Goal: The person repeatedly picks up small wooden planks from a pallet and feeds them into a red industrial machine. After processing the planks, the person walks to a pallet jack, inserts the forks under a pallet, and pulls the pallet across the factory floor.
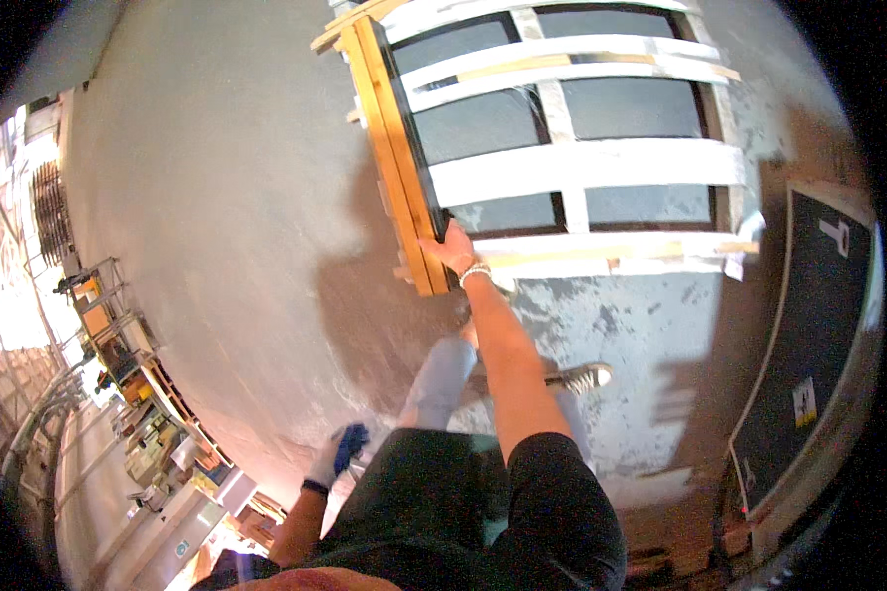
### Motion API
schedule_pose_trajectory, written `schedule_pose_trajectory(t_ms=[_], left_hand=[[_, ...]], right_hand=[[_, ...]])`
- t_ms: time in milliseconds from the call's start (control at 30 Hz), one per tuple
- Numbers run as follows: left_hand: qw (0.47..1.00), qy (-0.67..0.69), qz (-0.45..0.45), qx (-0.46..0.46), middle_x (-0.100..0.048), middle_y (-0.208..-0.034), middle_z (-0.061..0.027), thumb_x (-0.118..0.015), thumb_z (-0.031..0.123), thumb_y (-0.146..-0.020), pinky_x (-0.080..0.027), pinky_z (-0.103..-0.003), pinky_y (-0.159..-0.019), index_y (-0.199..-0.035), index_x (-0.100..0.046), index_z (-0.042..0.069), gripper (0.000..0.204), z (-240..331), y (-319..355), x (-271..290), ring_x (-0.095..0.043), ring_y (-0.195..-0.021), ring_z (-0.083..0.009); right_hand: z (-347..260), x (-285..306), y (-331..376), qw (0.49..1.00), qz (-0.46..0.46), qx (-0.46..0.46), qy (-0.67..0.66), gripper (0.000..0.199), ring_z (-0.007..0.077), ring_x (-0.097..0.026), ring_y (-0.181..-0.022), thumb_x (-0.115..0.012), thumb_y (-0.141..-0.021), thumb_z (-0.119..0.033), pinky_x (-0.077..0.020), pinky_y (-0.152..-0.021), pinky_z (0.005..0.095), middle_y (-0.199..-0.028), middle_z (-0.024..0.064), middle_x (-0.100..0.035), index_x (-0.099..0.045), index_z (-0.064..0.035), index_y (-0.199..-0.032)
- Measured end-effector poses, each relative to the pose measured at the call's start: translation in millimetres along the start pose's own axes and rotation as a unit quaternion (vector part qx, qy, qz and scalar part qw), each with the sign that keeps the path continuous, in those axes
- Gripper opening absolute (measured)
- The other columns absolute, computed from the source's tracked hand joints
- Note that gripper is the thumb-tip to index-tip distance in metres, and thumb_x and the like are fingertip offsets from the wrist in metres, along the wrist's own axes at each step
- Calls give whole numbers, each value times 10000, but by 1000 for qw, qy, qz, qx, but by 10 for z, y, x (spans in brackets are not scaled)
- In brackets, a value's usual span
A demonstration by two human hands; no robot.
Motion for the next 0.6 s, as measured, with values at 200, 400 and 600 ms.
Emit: schedule_pose_trajectory(t_ms=[200, 400, 600], left_hand=[[991, 126, -12, 54, -661, -1210, -136, -522, 348, -1029, -515, -324, -886, -1338, -563, 21, 452, -678, 12, 289, -642, -1082, -220], [999, 31, -5, -18, -662, -1209, -128, -513, 388, -1031, -488, -323, -935, -1316, -574, -6, 490, 8, -115, 127, -637, -1072, -211], [971, 92, -139, -171, -616, -1273, -161, -569, 237, -1001, -509, -357, -964, -1357, -523, -26, 445, 1690, 207, -1105, -622, -1121, -235]], right_hand=[[-16, -188, -351, 974, -23, -10, -226, 667, 275, -663, -1009, -826, -783, -317, -529, -878, 367, -1120, 205, -679, -557, 119, -1209], [-705, 728, 904, 955, 45, -2, -292, 641, 190, -659, -845, -839, -780, -314, -543, -729, 316, -991, 162, -685, -588, 136, -1162], [-942, 1469, 2789, 976, 81, -61, -190, 518, 132, -623, -802, -822, -775, -357, -514, -643, 316, -884, 81, -687, -685, 75, -1026]])
Point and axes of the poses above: each hand's wrist, its own y-axis away from the middle knuckle, its own x-axis out of the back of the hand, z = x × y, the point moved 4 cm from there along -y, towards the middle knuckle
